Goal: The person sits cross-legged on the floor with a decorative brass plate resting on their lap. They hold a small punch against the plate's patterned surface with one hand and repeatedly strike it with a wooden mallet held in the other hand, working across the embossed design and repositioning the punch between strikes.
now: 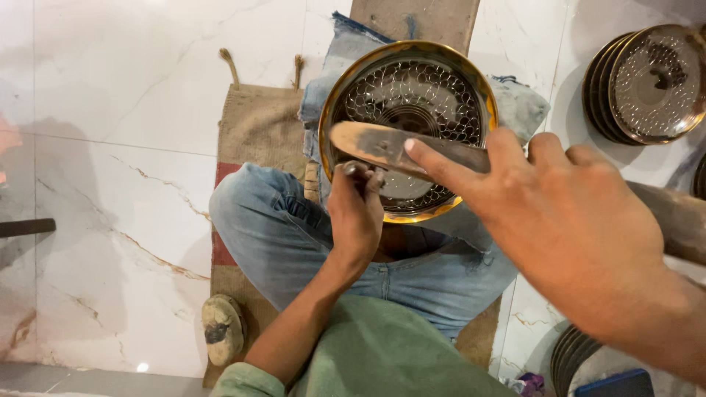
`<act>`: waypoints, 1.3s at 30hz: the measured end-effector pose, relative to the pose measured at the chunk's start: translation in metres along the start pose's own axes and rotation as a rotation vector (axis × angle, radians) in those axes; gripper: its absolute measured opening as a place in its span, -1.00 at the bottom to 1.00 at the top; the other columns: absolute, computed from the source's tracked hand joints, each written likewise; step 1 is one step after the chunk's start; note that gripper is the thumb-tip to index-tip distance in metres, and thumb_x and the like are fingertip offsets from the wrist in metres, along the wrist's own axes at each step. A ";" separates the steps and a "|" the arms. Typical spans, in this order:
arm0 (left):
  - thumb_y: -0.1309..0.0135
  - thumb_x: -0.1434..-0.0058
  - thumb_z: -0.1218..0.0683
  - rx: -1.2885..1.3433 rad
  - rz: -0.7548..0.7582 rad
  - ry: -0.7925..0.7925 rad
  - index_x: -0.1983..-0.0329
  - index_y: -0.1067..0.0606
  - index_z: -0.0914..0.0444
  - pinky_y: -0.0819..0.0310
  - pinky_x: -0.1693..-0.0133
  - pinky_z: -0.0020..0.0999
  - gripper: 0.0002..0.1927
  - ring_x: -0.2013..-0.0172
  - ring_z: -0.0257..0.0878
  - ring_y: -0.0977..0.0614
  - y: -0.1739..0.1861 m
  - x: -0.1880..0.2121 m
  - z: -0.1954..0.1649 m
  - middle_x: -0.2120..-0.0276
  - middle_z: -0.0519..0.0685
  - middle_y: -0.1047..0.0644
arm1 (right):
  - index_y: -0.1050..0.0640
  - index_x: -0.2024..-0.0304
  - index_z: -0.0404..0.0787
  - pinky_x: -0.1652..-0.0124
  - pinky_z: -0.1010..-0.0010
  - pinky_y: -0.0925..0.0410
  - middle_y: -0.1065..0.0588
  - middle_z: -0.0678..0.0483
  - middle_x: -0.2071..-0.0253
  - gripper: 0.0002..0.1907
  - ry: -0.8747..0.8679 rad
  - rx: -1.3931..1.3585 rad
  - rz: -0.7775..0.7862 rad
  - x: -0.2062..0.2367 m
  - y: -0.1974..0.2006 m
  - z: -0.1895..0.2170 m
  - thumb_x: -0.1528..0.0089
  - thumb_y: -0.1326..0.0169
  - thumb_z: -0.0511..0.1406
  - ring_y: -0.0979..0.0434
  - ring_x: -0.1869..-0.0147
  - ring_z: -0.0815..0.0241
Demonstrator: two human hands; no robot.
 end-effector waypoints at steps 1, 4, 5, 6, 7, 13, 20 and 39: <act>-0.19 -0.31 0.27 0.081 -0.021 0.017 0.09 -0.36 0.36 -0.56 0.23 -0.22 -0.77 0.32 -0.05 -0.65 -0.001 0.000 0.000 0.33 0.10 -0.56 | -0.19 -0.55 0.43 0.35 0.33 -0.50 -0.47 0.02 0.19 -0.05 -0.027 -0.096 -0.046 0.000 -0.006 -0.004 -0.15 -0.09 -0.35 -0.60 0.33 0.10; -0.12 -0.30 0.29 0.218 -0.016 0.018 0.01 -0.32 0.39 -0.57 0.17 -0.23 -0.73 0.28 -0.08 -0.66 -0.008 0.001 -0.002 0.29 0.09 -0.56 | -0.20 -0.55 0.41 0.35 0.33 -0.50 -0.45 0.07 0.27 -0.08 -0.101 -0.227 -0.052 -0.001 -0.026 -0.009 -0.20 -0.08 -0.39 -0.60 0.29 0.11; -0.08 -0.28 0.30 0.193 0.018 -0.031 -0.03 -0.31 0.40 -0.56 0.16 -0.23 -0.70 0.27 -0.07 -0.66 -0.012 0.001 -0.006 0.27 0.09 -0.57 | -0.17 -0.54 0.41 0.36 0.33 -0.50 -0.45 0.07 0.28 -0.08 -0.120 -0.156 0.015 -0.001 -0.033 -0.010 -0.20 -0.09 -0.38 -0.60 0.30 0.11; -0.04 -0.27 0.31 0.168 0.052 -0.092 -0.08 -0.30 0.41 -0.55 0.15 -0.22 -0.67 0.26 -0.07 -0.66 -0.015 -0.001 -0.009 0.26 0.08 -0.57 | -0.14 -0.54 0.42 0.36 0.34 -0.50 -0.45 0.08 0.28 -0.07 -0.146 -0.082 0.073 -0.001 -0.037 -0.013 -0.20 -0.10 -0.37 -0.60 0.31 0.12; -0.11 -0.27 0.29 0.077 0.031 -0.097 -0.03 -0.32 0.41 -0.51 0.18 -0.18 -0.69 0.27 0.00 -0.63 -0.015 -0.003 -0.008 0.26 0.12 -0.56 | -0.16 -0.54 0.40 0.37 0.34 -0.50 -0.46 0.07 0.26 -0.08 -0.142 -0.040 0.066 -0.002 -0.036 -0.014 -0.20 -0.10 -0.37 -0.60 0.32 0.11; -0.17 -0.34 0.23 -0.021 0.051 0.001 0.11 -0.35 0.38 -0.48 0.25 -0.14 -0.78 0.33 0.01 -0.60 -0.019 -0.004 -0.003 0.34 0.14 -0.51 | -0.17 -0.50 0.20 0.36 0.12 -0.44 -0.47 -0.07 0.18 -0.19 -0.169 -0.620 -0.227 -0.007 -0.010 -0.032 -0.23 -0.11 -0.32 -0.58 0.27 -0.09; -0.14 -0.35 0.22 0.019 0.093 -0.020 0.09 -0.36 0.37 -0.51 0.28 -0.17 -0.80 0.36 0.00 -0.63 -0.019 -0.007 -0.008 0.34 0.13 -0.53 | -0.08 -0.56 0.43 0.29 0.20 -0.52 -0.48 -0.01 0.22 -0.11 -0.040 -0.329 0.077 -0.004 -0.033 -0.017 -0.28 -0.01 -0.36 -0.62 0.24 0.02; -0.14 -0.30 0.23 -0.092 0.536 -0.255 -0.11 -0.41 0.30 -0.45 0.21 -0.01 -0.67 0.17 0.20 -0.59 -0.034 -0.030 -0.021 0.13 0.17 -0.49 | -0.03 -0.49 0.08 0.17 0.11 -0.49 -0.51 0.06 0.15 -0.14 -0.521 -1.161 -0.474 0.062 -0.090 -0.045 -0.26 -0.20 -0.23 -0.63 0.17 -0.03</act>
Point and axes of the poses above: each hand's wrist, its own x-axis away from the middle knuckle, its own y-axis out of the back of the hand, z = x × y, the point moved 6 cm from there along -x, towards the middle knuckle
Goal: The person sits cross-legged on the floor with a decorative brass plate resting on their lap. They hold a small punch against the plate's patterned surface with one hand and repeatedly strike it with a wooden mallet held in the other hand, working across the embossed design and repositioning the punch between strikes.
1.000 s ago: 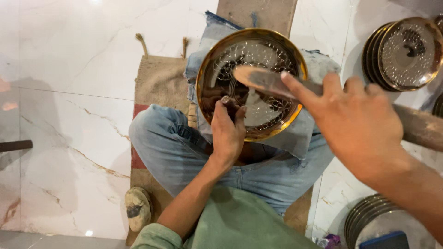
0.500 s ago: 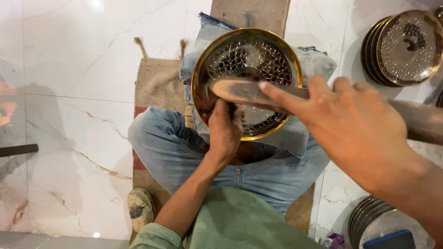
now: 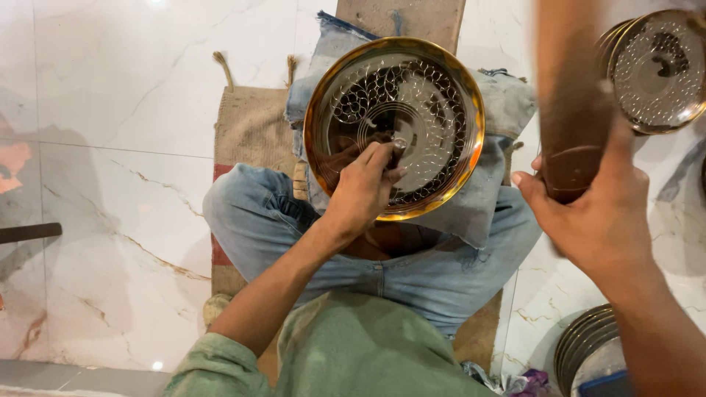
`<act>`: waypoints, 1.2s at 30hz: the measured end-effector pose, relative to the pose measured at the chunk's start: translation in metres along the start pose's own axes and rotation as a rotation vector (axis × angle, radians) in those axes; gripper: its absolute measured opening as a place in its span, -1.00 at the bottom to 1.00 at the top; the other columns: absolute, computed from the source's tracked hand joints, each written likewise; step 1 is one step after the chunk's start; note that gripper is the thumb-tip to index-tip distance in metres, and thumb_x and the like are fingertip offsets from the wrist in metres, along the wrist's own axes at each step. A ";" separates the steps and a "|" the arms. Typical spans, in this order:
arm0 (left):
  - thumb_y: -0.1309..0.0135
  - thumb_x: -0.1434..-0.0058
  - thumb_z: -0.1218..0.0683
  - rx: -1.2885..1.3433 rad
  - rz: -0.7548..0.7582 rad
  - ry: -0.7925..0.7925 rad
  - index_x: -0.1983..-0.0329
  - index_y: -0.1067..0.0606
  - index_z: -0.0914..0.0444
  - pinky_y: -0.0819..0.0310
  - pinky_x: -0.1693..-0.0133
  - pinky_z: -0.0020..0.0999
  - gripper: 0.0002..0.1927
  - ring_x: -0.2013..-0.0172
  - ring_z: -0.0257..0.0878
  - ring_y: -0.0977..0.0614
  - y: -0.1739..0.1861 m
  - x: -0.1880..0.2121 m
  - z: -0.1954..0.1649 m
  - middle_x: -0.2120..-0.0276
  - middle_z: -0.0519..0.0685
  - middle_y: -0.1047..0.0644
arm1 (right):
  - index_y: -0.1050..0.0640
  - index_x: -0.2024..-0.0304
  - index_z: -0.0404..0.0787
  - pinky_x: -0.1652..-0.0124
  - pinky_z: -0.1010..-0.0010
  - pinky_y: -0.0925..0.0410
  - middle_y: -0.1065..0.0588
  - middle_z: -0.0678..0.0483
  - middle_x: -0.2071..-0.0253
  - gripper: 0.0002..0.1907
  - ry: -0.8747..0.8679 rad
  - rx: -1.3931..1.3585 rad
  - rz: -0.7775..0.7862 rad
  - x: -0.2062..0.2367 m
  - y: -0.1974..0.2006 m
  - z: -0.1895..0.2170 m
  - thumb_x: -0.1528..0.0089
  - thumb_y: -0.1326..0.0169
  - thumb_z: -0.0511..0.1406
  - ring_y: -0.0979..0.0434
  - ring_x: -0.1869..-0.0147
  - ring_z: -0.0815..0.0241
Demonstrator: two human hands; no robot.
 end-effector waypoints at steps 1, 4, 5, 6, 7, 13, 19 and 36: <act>-0.15 -0.30 0.23 0.003 0.009 -0.012 -0.12 -0.41 0.30 -0.46 0.21 -0.01 -0.66 0.16 0.20 -0.59 0.000 0.000 -0.001 0.12 0.17 -0.50 | -0.09 -0.50 0.09 0.18 0.08 -0.49 -0.51 0.01 0.14 -0.15 0.019 0.175 0.086 0.002 -0.004 -0.003 -0.25 -0.21 -0.24 -0.62 0.19 -0.08; -0.17 -0.29 0.21 0.009 0.058 -0.078 -0.13 -0.42 0.29 -0.47 0.20 -0.03 -0.64 0.15 0.19 -0.60 -0.001 -0.002 -0.002 0.12 0.16 -0.51 | -0.22 -0.52 0.11 0.21 0.02 -0.49 -0.51 -0.07 0.13 -0.16 0.045 0.504 0.246 0.012 -0.012 -0.016 -0.22 -0.24 -0.27 -0.59 0.23 -0.16; -0.17 -0.29 0.21 0.012 0.091 -0.115 -0.14 -0.42 0.29 -0.48 0.19 -0.04 -0.64 0.15 0.19 -0.60 -0.002 -0.005 -0.002 0.13 0.16 -0.52 | -0.24 -0.51 0.11 0.21 0.02 -0.49 -0.51 -0.06 0.14 -0.16 0.034 0.485 0.235 0.016 -0.013 -0.019 -0.21 -0.24 -0.27 -0.60 0.22 -0.15; -0.18 -0.28 0.22 0.013 0.118 -0.151 -0.14 -0.43 0.29 -0.49 0.19 -0.04 -0.63 0.15 0.18 -0.60 -0.003 -0.008 -0.002 0.15 0.16 -0.52 | -0.25 -0.50 0.10 0.21 0.02 -0.49 -0.52 -0.05 0.15 -0.17 0.027 0.466 0.226 0.020 -0.014 -0.022 -0.20 -0.25 -0.27 -0.60 0.22 -0.14; -0.15 -0.25 0.24 0.025 0.151 -0.165 -0.14 -0.44 0.28 -0.50 0.18 -0.05 -0.62 0.15 0.16 -0.62 -0.005 -0.011 -0.002 0.14 0.15 -0.53 | -0.23 -0.52 0.17 0.22 0.07 -0.50 -0.52 -0.02 0.17 -0.12 -0.049 0.579 0.353 0.028 -0.021 -0.033 -0.17 -0.26 -0.25 -0.61 0.24 -0.08; -0.20 -0.22 0.17 -0.041 0.404 -0.270 -0.10 -0.48 0.29 -0.51 0.15 -0.02 -0.62 0.17 0.14 -0.63 -0.019 -0.028 0.000 0.20 0.14 -0.57 | -0.18 -0.53 0.11 0.23 0.18 -0.53 -0.55 -0.04 0.13 -0.15 -0.325 0.294 0.098 0.081 -0.037 -0.065 -0.24 -0.24 -0.25 -0.64 0.21 -0.02; -0.19 -0.17 0.12 -0.048 0.701 -0.424 -0.26 -0.48 0.16 -0.51 0.13 0.01 -0.47 0.16 0.13 -0.65 -0.030 -0.038 -0.014 0.15 0.10 -0.62 | -0.14 -0.52 -0.19 0.15 0.28 -0.47 -0.53 -0.13 0.11 -0.08 -0.462 -0.077 -0.237 0.165 -0.081 -0.089 -0.19 -0.29 -0.36 -0.58 0.12 0.10; -0.22 -0.30 0.20 0.238 -0.012 -0.093 -0.10 -0.50 0.26 -0.68 0.04 -0.34 -0.69 0.13 -0.23 -0.74 0.052 -0.055 0.006 0.15 -0.01 -0.67 | -0.15 -0.47 -0.30 -0.10 0.12 -0.35 -0.40 -0.30 -0.20 -0.02 -0.785 -0.044 -0.178 0.242 -0.140 -0.116 -0.06 -0.31 -0.29 -0.48 -0.21 -0.22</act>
Point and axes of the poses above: each hand's wrist, its own x-axis away from the middle knuckle, its own y-axis out of the back of the hand, z = x × y, the point moved 6 cm from there along -x, towards the middle knuckle
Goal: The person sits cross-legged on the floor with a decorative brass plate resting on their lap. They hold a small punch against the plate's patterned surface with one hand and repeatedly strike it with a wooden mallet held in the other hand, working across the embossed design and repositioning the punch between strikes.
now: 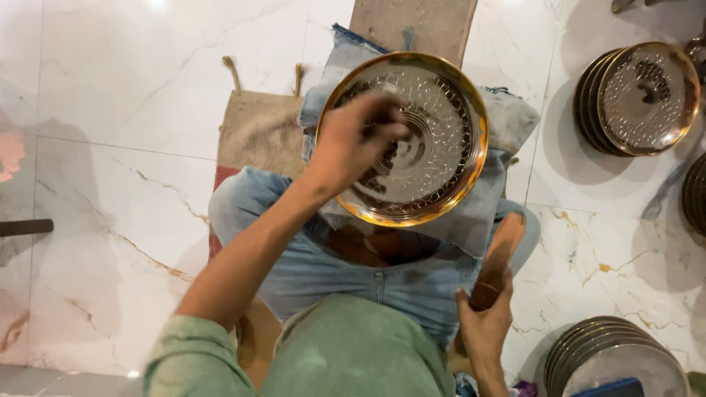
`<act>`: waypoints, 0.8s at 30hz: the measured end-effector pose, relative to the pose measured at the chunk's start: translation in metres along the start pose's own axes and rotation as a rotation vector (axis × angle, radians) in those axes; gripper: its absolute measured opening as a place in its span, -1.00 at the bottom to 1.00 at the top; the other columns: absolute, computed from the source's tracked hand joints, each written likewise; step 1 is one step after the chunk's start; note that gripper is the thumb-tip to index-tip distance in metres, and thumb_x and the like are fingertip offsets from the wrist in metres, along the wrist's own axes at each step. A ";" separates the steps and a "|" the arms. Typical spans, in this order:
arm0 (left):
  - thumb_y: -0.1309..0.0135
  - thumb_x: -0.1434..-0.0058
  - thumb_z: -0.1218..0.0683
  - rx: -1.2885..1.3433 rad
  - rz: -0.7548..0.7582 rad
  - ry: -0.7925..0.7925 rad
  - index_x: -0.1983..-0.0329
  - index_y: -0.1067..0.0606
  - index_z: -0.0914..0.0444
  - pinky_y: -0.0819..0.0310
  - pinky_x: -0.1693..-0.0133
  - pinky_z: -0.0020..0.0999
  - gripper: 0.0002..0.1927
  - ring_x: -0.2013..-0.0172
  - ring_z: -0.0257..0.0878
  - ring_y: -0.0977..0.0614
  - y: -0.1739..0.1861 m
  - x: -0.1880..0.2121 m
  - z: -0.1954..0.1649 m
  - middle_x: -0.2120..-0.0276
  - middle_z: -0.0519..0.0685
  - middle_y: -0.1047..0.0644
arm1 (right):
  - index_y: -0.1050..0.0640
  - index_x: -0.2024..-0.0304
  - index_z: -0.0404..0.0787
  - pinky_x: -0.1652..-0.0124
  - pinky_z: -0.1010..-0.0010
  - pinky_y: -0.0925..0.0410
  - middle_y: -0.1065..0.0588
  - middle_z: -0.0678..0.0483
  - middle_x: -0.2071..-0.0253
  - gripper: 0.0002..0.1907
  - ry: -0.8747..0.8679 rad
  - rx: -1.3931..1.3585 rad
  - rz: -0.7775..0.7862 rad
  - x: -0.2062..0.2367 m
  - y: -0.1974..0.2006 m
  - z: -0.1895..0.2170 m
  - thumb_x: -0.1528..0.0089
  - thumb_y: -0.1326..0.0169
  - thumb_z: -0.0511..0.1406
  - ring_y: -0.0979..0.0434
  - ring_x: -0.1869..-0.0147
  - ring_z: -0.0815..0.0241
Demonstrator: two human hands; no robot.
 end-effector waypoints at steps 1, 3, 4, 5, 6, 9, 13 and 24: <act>-0.23 -0.30 0.19 -0.016 -0.072 0.037 -0.09 -0.49 0.27 -0.67 0.05 -0.35 -0.69 0.14 -0.24 -0.74 0.011 0.006 0.004 0.16 -0.02 -0.67 | -0.18 -0.46 -0.27 -0.14 0.10 -0.32 -0.38 -0.29 -0.20 -0.06 0.028 0.065 0.000 0.001 -0.003 -0.002 -0.09 -0.30 -0.30 -0.42 -0.24 -0.23; -0.24 -0.30 0.19 -0.043 -0.219 0.105 -0.08 -0.48 0.28 -0.66 0.07 -0.38 -0.69 0.15 -0.27 -0.73 0.023 0.020 0.011 0.17 -0.02 -0.66 | -0.25 -0.44 -0.23 -0.22 0.07 -0.27 -0.33 -0.26 -0.21 -0.15 0.089 0.195 -0.006 0.002 -0.010 -0.003 -0.14 -0.28 -0.32 -0.30 -0.31 -0.24; -0.22 -0.33 0.19 -0.067 -0.234 0.063 -0.04 -0.46 0.29 -0.66 0.07 -0.38 -0.74 0.14 -0.26 -0.73 0.019 0.026 0.010 0.14 -0.01 -0.65 | -0.23 -0.45 -0.23 -0.24 0.04 -0.23 -0.29 -0.27 -0.23 -0.15 0.131 0.226 0.000 0.001 -0.013 -0.002 -0.14 -0.27 -0.32 -0.26 -0.31 -0.25; -0.20 -0.35 0.20 -0.094 -0.246 0.021 0.00 -0.45 0.31 -0.67 0.07 -0.39 -0.78 0.13 -0.25 -0.72 0.016 0.031 0.009 0.11 0.01 -0.63 | -0.22 -0.46 -0.22 -0.26 0.02 -0.20 -0.26 -0.28 -0.25 -0.14 0.171 0.254 0.006 0.000 -0.016 0.001 -0.15 -0.27 -0.32 -0.22 -0.31 -0.26; -0.19 -0.38 0.20 -0.119 -0.255 -0.021 0.04 -0.44 0.33 -0.68 0.08 -0.39 -0.82 0.12 -0.24 -0.72 0.011 0.036 0.008 0.08 0.02 -0.62 | -0.21 -0.47 -0.22 -0.27 -0.01 -0.16 -0.23 -0.28 -0.27 -0.14 0.209 0.282 0.011 -0.003 -0.018 0.005 -0.16 -0.26 -0.32 -0.18 -0.32 -0.28; -0.21 -0.35 0.23 -0.159 -0.342 -0.078 -0.01 -0.47 0.34 -0.63 0.12 -0.36 -0.78 0.15 -0.21 -0.69 0.000 0.049 0.004 0.13 0.06 -0.59 | -0.17 -0.48 -0.20 -0.20 -0.06 -0.19 -0.26 -0.28 -0.24 -0.05 0.196 0.343 0.024 -0.015 -0.019 0.016 -0.11 -0.30 -0.27 -0.22 -0.27 -0.32; -0.21 -0.35 0.21 -0.046 -0.361 0.080 -0.01 -0.47 0.32 -0.65 0.11 -0.38 -0.77 0.15 -0.24 -0.74 -0.005 0.059 0.009 0.16 0.02 -0.64 | -0.09 -0.51 -0.22 -0.18 -0.06 -0.23 -0.33 -0.25 -0.10 0.07 0.123 0.286 0.012 -0.017 -0.013 0.024 -0.07 -0.32 -0.18 -0.28 -0.19 -0.30; -0.21 -0.18 0.18 -0.220 0.402 -0.030 -0.22 -0.41 0.23 -0.54 0.06 -0.07 -0.48 0.10 0.04 -0.71 -0.059 -0.008 -0.004 0.13 0.13 -0.65 | -0.32 -0.21 -0.40 0.10 0.30 -0.43 -0.52 -0.07 0.13 -0.43 -0.258 -0.545 0.142 -0.022 0.004 -0.033 -0.30 -0.20 -0.21 -0.57 0.09 0.08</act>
Point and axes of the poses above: each hand's wrist, its own x-axis away from the middle knuckle, its own y-axis out of the back of the hand, z = x × y, the point moved 6 cm from there along -x, towards the middle knuckle
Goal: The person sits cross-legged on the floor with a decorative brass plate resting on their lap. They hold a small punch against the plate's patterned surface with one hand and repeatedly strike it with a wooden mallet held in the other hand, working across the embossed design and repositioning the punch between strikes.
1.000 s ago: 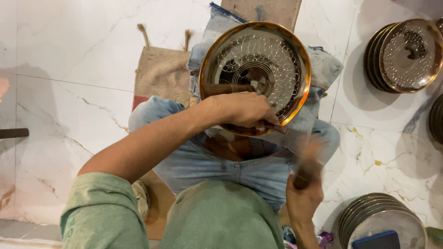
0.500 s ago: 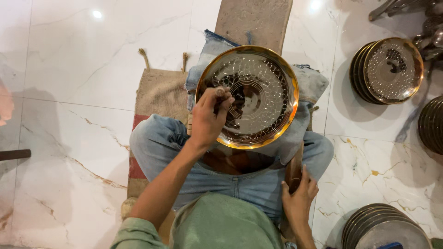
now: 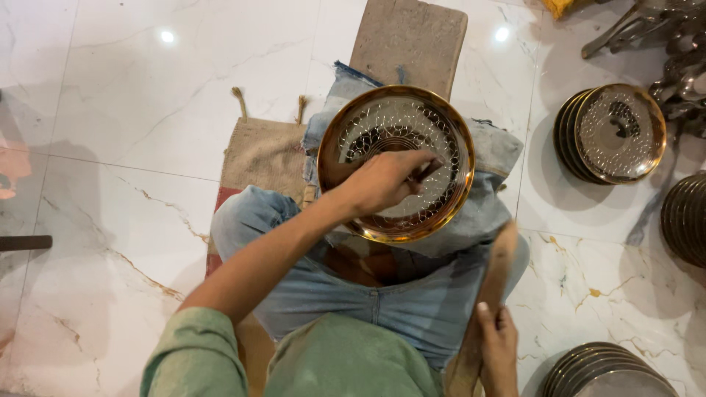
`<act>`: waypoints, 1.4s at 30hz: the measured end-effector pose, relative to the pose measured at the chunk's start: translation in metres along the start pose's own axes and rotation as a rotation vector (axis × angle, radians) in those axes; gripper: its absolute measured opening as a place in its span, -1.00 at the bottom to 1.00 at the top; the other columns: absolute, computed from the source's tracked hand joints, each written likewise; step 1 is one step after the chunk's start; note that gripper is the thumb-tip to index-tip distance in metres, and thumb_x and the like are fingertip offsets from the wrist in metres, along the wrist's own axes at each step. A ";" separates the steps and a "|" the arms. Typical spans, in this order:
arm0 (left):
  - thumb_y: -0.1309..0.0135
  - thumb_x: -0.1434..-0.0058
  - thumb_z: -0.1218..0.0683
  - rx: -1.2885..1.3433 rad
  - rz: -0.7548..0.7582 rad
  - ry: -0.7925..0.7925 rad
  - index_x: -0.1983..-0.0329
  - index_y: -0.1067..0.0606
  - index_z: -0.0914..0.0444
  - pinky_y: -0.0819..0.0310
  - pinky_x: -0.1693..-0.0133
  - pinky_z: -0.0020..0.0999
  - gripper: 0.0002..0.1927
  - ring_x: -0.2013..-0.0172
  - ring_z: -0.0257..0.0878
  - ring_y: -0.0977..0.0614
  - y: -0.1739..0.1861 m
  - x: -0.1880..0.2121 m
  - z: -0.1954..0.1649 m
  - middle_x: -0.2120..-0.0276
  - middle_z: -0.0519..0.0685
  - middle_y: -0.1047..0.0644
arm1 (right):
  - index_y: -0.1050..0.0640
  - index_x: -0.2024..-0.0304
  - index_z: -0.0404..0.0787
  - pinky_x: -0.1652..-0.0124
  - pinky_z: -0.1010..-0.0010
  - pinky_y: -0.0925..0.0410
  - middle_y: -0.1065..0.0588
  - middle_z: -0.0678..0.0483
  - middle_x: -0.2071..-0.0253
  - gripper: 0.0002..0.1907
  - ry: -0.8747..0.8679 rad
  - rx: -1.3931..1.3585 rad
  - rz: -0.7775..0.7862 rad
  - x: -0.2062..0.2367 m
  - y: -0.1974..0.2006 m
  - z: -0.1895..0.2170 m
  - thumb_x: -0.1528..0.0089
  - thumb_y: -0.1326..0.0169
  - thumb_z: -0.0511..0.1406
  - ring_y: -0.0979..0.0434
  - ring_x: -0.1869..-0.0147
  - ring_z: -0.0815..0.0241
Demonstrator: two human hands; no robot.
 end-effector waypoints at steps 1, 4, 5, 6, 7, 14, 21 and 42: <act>-0.21 -0.17 0.18 -0.008 0.052 0.008 -0.23 -0.41 0.21 -0.54 0.06 -0.06 -0.47 0.10 0.04 -0.70 -0.002 -0.004 0.003 0.13 0.12 -0.65 | -0.28 -0.24 -0.38 0.10 0.32 -0.43 -0.52 -0.06 0.12 -0.41 0.058 -0.074 -0.040 0.002 0.005 0.010 -0.29 -0.20 -0.24 -0.58 0.09 0.10; -0.22 -0.15 0.15 -0.026 0.151 -0.025 -0.24 -0.40 0.17 -0.52 0.08 -0.04 -0.45 0.11 0.06 -0.69 -0.006 -0.013 0.004 0.12 0.11 -0.65 | -0.15 -0.33 -0.30 0.11 0.38 -0.46 -0.52 -0.02 0.10 -0.29 0.285 -0.191 -0.033 0.009 0.001 0.057 -0.24 -0.20 -0.31 -0.61 0.10 0.16; -0.23 -0.15 0.15 -0.029 0.149 -0.065 -0.24 -0.41 0.15 -0.52 0.08 -0.03 -0.44 0.12 0.06 -0.69 -0.005 -0.013 0.002 0.12 0.12 -0.64 | -0.10 -0.36 -0.27 0.11 0.40 -0.46 -0.52 0.00 0.09 -0.24 0.379 -0.122 0.021 0.011 -0.007 0.076 -0.23 -0.20 -0.34 -0.62 0.10 0.18; -0.23 -0.14 0.15 -0.032 0.146 -0.107 -0.24 -0.42 0.14 -0.52 0.09 -0.03 -0.44 0.14 0.07 -0.68 -0.004 -0.013 0.000 0.11 0.12 -0.64 | 0.00 -0.42 -0.20 0.05 0.42 -0.48 -0.54 -0.01 0.07 -0.11 0.468 -0.038 0.074 0.010 -0.014 0.096 -0.18 -0.22 -0.37 -0.62 0.08 0.20; -0.23 -0.16 0.14 -0.029 0.166 -0.064 -0.24 -0.42 0.13 -0.52 0.09 -0.03 -0.45 0.14 0.06 -0.68 -0.005 -0.012 0.002 0.12 0.11 -0.64 | -0.09 -0.40 -0.23 0.04 0.38 -0.47 -0.56 -0.02 0.11 -0.13 0.417 0.142 0.034 0.005 -0.016 0.108 -0.14 -0.25 -0.39 -0.62 0.10 0.17; -0.19 -0.21 0.15 -0.012 0.211 -0.006 -0.21 -0.43 0.16 -0.50 0.09 -0.01 -0.53 0.12 0.06 -0.67 -0.006 -0.008 0.005 0.12 0.10 -0.63 | -0.23 -0.39 -0.31 -0.02 0.25 -0.47 -0.55 -0.04 0.11 -0.17 0.573 0.373 0.025 -0.034 -0.030 0.198 -0.14 -0.31 -0.36 -0.60 0.04 0.10; -0.19 -0.24 0.17 0.004 -0.039 -0.128 -0.17 -0.44 0.26 -0.50 0.08 -0.06 -0.58 0.06 0.14 -0.63 -0.002 0.006 0.003 0.03 0.16 -0.59 | -0.33 -0.44 -0.05 0.07 0.06 -0.45 -0.55 -0.22 0.03 -0.15 0.862 1.065 0.139 -0.031 -0.066 0.265 -0.09 -0.27 -0.29 -0.60 0.06 -0.25; -0.21 -0.21 0.15 -0.110 0.519 -0.158 -0.20 -0.53 0.16 -0.55 0.12 -0.10 -0.56 0.19 -0.01 -0.70 -0.026 -0.011 0.006 0.17 0.09 -0.66 | -0.09 -0.54 -0.06 0.06 0.15 -0.51 -0.55 -0.11 0.07 -0.10 0.544 0.328 -0.116 -0.021 -0.030 0.097 -0.24 -0.24 -0.25 -0.62 0.07 0.02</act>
Point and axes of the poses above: each hand's wrist, its own x-axis away from the middle knuckle, its own y-axis out of the back of the hand, z = x × y, the point moved 6 cm from there along -x, towards the middle knuckle
